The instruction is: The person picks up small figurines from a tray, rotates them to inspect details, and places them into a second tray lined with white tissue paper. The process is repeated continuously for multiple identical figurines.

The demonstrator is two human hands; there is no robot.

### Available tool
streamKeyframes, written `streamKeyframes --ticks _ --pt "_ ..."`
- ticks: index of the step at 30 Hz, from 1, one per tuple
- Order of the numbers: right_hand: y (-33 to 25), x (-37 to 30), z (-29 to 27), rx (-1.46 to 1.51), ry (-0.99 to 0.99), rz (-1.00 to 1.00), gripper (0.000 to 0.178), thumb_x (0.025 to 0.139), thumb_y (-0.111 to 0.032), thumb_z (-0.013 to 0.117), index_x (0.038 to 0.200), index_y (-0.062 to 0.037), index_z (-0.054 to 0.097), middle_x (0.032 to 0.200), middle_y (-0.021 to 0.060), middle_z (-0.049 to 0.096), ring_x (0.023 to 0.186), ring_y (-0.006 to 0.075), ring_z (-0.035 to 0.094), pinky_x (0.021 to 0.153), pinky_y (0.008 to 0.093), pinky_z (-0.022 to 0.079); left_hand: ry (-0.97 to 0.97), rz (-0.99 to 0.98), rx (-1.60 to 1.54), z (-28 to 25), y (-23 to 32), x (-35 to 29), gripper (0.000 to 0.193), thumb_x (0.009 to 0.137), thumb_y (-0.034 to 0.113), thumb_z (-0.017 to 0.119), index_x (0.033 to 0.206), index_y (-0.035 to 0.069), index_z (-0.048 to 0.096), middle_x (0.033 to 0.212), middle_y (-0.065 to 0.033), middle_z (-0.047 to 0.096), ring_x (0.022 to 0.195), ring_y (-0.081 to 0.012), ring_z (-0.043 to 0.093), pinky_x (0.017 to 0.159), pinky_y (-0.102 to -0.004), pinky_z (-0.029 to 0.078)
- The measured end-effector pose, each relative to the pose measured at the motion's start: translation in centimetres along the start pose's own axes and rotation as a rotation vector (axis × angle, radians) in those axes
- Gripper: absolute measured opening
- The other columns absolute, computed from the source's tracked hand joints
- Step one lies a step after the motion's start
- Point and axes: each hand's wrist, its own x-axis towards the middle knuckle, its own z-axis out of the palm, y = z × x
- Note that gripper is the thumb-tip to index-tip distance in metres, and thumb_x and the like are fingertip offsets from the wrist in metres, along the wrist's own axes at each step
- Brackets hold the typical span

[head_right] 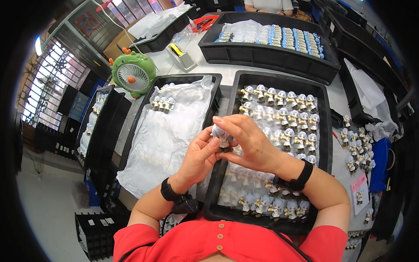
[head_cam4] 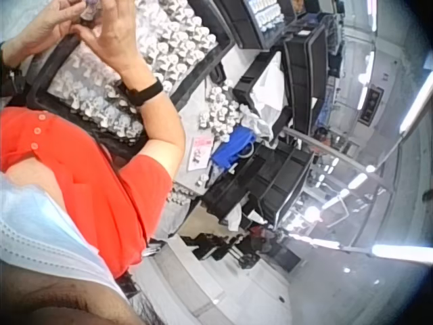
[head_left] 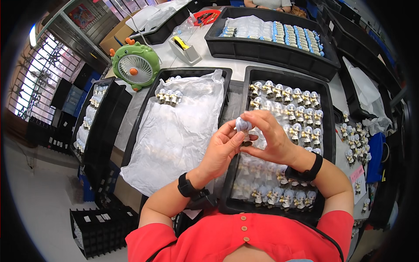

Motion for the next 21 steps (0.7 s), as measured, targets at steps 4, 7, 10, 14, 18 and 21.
streamKeyframes --ticks 4,7,10,14,18,21 --pt "0.1 0.2 -0.2 0.028 0.013 0.063 0.089 0.060 -0.005 0.082 0.137 -0.0086 0.038 0.116 0.0102 0.055 0.105 0.0284 0.052 0.090 0.0379 0.044 0.008 0.038 0.055 0.4 0.6 -0.1 0.046 0.093 0.016 0.058 0.134 0.003 0.040 0.124 -0.0074 0.054 0.113 -0.0190 0.055 0.092 -0.0330 0.048" --pt "0.2 0.0 -0.1 0.036 0.023 0.104 0.088 0.061 -0.004 0.081 0.138 -0.0090 0.038 0.114 0.0092 0.056 0.103 0.0270 0.052 0.090 0.0376 0.044 0.022 0.099 0.133 0.6 0.5 -0.1 0.046 0.092 0.010 0.059 0.134 0.002 0.042 0.127 -0.0075 0.052 0.117 -0.0172 0.052 0.097 -0.0327 0.043" --pt "0.3 0.0 -0.1 0.031 0.016 0.108 0.085 0.063 -0.002 0.080 0.137 -0.0092 0.039 0.114 0.0086 0.056 0.102 0.0265 0.052 0.091 0.0373 0.044 0.003 0.156 0.230 0.1 0.1 0.0 0.047 0.091 0.007 0.059 0.134 0.003 0.042 0.131 -0.0076 0.049 0.121 -0.0167 0.048 0.101 -0.0329 0.040" --pt "0.5 0.0 -0.5 -0.006 0.005 0.084 0.081 0.063 -0.003 0.079 0.135 -0.0090 0.042 0.114 0.0083 0.056 0.103 0.0264 0.052 0.091 0.0370 0.044 -0.032 0.154 0.243 -0.3 0.1 0.2 0.048 0.091 0.007 0.059 0.135 0.003 0.041 0.135 -0.0091 0.047 0.124 -0.0196 0.047 0.103 -0.0360 0.040" --pt "0.3 0.1 -0.5 0.014 0.013 0.079 0.081 0.061 -0.005 0.081 0.133 -0.0085 0.043 0.114 0.0086 0.056 0.104 0.0267 0.052 0.091 0.0372 0.043 -0.020 0.010 0.063 -0.5 0.5 0.1 0.048 0.093 0.014 0.057 0.136 0.004 0.039 0.134 -0.0112 0.048 0.122 -0.0253 0.050 0.100 -0.0390 0.043" --pt "0.2 0.3 -0.7 0.008 -0.003 0.086 0.081 0.060 -0.007 0.082 0.132 -0.0079 0.045 0.113 0.0092 0.055 0.105 0.0273 0.051 0.090 0.0369 0.044 -0.087 -0.046 -0.083 -0.5 1.2 0.3 0.049 0.095 0.024 0.054 0.137 0.004 0.037 0.133 -0.0125 0.048 0.119 -0.0294 0.052 0.097 -0.0407 0.046"
